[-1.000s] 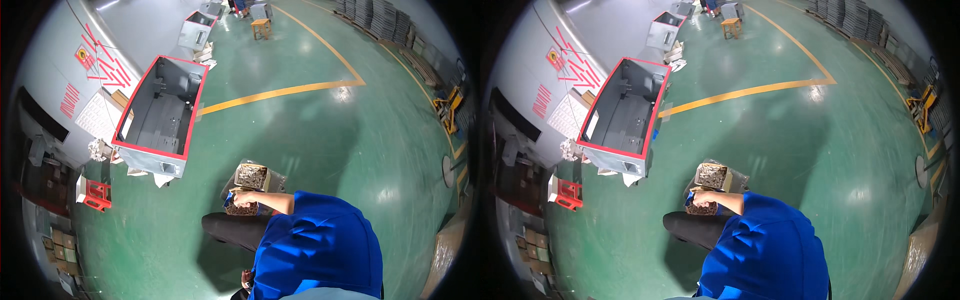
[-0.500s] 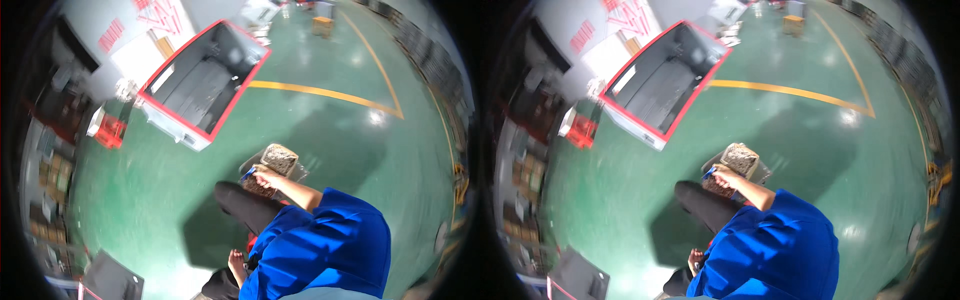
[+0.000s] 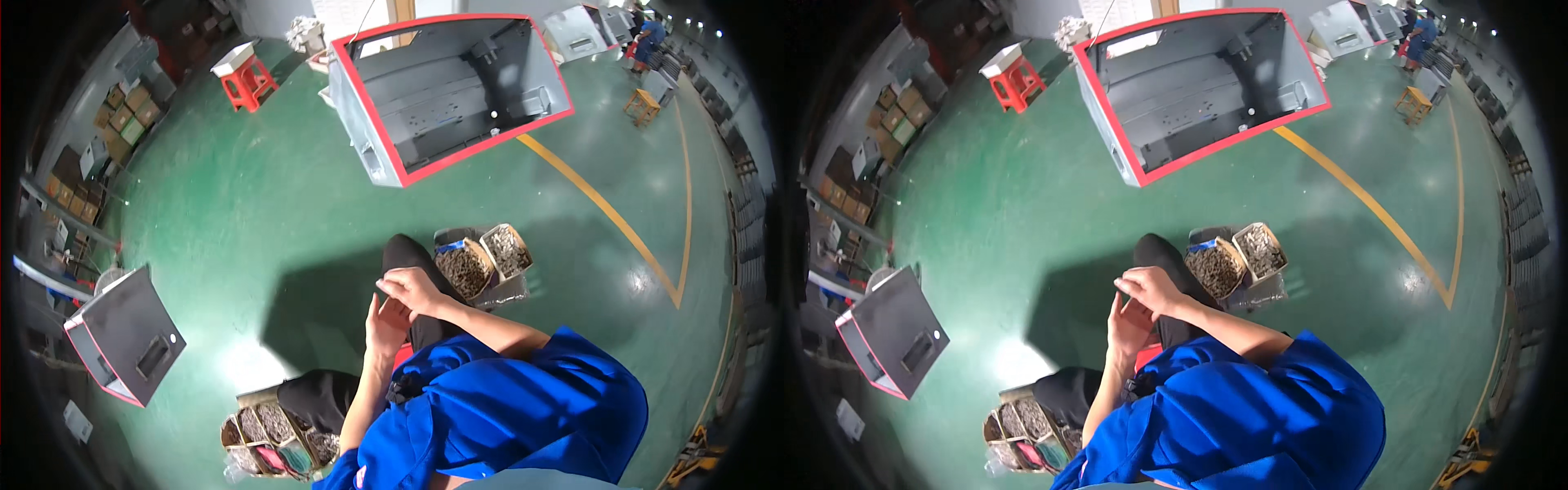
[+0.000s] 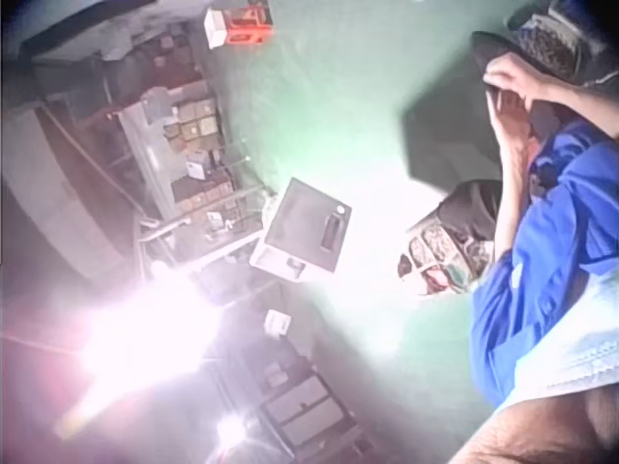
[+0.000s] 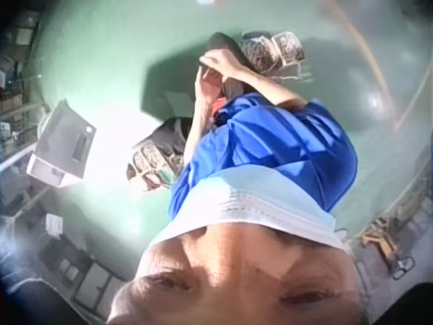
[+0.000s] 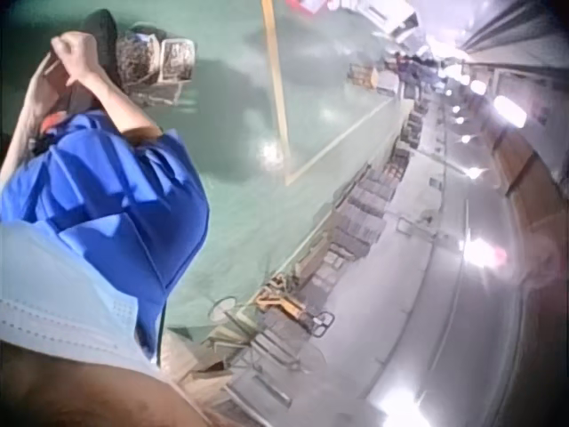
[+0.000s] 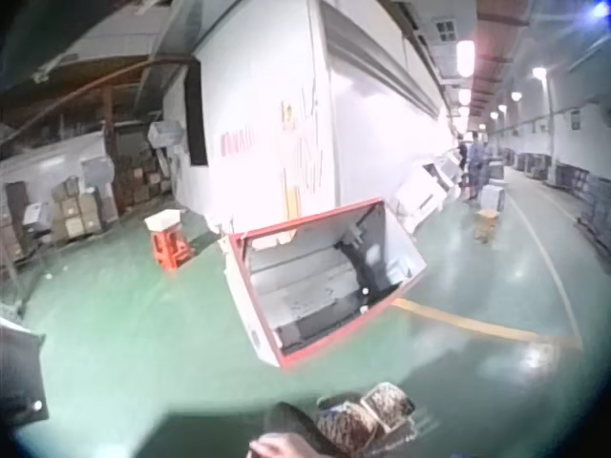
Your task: Manually installing small components onto a metal housing frame.
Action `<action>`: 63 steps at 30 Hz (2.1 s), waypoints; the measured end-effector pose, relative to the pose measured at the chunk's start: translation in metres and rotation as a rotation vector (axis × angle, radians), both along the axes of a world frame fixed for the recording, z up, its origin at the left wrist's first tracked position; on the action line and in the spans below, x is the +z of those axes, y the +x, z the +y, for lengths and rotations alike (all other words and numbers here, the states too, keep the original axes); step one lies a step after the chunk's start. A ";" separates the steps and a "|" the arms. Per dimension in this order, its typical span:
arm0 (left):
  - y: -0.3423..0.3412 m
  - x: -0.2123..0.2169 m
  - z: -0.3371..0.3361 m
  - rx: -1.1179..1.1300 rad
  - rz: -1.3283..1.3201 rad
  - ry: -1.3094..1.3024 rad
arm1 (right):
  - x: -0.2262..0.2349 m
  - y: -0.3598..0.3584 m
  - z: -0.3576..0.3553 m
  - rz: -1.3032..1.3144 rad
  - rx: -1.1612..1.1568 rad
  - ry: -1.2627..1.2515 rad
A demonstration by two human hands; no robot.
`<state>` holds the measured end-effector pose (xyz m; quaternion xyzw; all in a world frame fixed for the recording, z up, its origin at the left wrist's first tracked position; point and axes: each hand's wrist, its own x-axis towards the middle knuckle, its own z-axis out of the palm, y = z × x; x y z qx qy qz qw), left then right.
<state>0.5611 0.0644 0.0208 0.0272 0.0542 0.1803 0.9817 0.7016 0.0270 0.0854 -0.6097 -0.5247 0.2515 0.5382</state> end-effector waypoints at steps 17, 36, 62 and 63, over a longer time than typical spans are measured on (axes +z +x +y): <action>-0.005 0.067 -0.001 0.518 -0.159 -0.398 | 0.073 0.012 0.005 -0.079 0.258 0.230; -0.063 0.006 -0.011 0.582 0.238 -0.429 | 0.051 0.127 0.108 -1.076 -0.510 0.157; -0.111 -0.085 -0.026 0.523 0.532 -0.380 | 0.070 0.097 0.024 -0.762 -0.354 0.331; -0.118 -0.097 -0.028 0.510 0.489 -0.378 | 0.073 0.096 0.022 -0.737 -0.353 0.346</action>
